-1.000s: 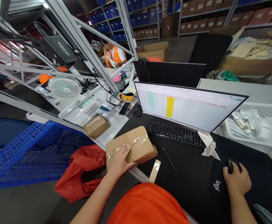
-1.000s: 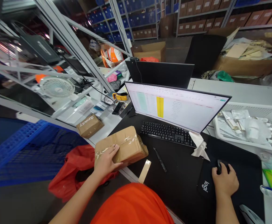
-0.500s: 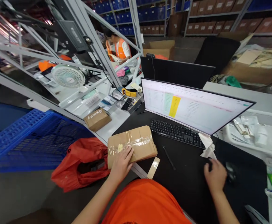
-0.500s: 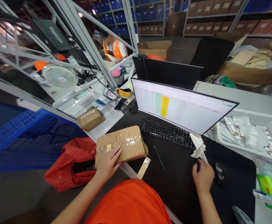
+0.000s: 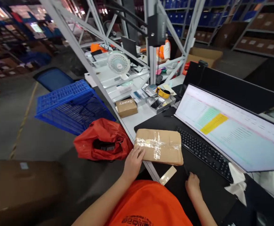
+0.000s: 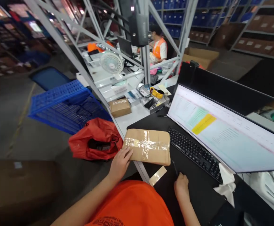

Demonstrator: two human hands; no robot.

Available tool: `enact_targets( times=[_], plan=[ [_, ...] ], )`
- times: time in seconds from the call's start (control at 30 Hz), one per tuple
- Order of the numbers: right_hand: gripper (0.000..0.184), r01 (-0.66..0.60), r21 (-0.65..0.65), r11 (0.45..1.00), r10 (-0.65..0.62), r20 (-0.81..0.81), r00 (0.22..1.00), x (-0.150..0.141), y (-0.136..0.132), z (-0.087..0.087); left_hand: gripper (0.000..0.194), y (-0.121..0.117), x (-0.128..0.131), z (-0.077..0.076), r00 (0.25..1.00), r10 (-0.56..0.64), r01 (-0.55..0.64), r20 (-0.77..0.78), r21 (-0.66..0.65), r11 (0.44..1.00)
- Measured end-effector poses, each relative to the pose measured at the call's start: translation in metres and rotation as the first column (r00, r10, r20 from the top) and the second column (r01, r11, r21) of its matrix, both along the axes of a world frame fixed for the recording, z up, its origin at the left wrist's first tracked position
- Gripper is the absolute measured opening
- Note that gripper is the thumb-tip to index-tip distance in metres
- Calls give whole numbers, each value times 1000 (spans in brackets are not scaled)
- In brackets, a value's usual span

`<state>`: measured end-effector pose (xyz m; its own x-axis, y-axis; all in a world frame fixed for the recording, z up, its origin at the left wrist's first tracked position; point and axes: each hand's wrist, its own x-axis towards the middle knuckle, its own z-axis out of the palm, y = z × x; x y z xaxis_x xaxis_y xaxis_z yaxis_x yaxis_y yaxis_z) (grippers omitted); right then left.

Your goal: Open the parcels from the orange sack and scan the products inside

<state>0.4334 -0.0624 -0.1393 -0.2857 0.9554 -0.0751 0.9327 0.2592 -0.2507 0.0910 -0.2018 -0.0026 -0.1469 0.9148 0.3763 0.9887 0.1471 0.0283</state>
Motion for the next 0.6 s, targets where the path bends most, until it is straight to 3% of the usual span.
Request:
enact_targets(
  times=[0.13, 0.23, 0.3, 0.37, 0.43, 0.5, 0.6],
  plan=[
    [44, -44, 19, 999, 44, 6, 999, 27, 27, 33, 39, 2, 3, -12, 999, 11, -13, 35, 70, 997],
    [54, 54, 97, 994, -50, -40, 998, 37, 58, 88, 36, 5, 5, -18, 999, 19, -24, 49, 109, 994],
    [61, 49, 148, 988, -33, -113, 993, 22, 75, 135, 35, 5, 6, -20, 998, 32, -39, 61, 119, 992],
    [59, -111, 152, 982, 134, -150, 980, -14, 81, 179, 34, 5, 7, -21, 996, 44, -53, 79, 119, 992],
    [51, -371, 80, 925, 379, -162, 911, -67, 76, 213, 32, 4, 7, -20, 995, 42, -52, 94, 108, 993],
    [46, -587, -19, 810, 579, -140, 803, -126, 64, 234, 30, 4, 8, -18, 994, 29, -40, 102, 111, 993],
    [43, -706, -110, 700, 712, 18, 702, -202, 46, 249, 27, 6, 8, -17, 994, 19, -32, 107, 127, 991]
  ],
)
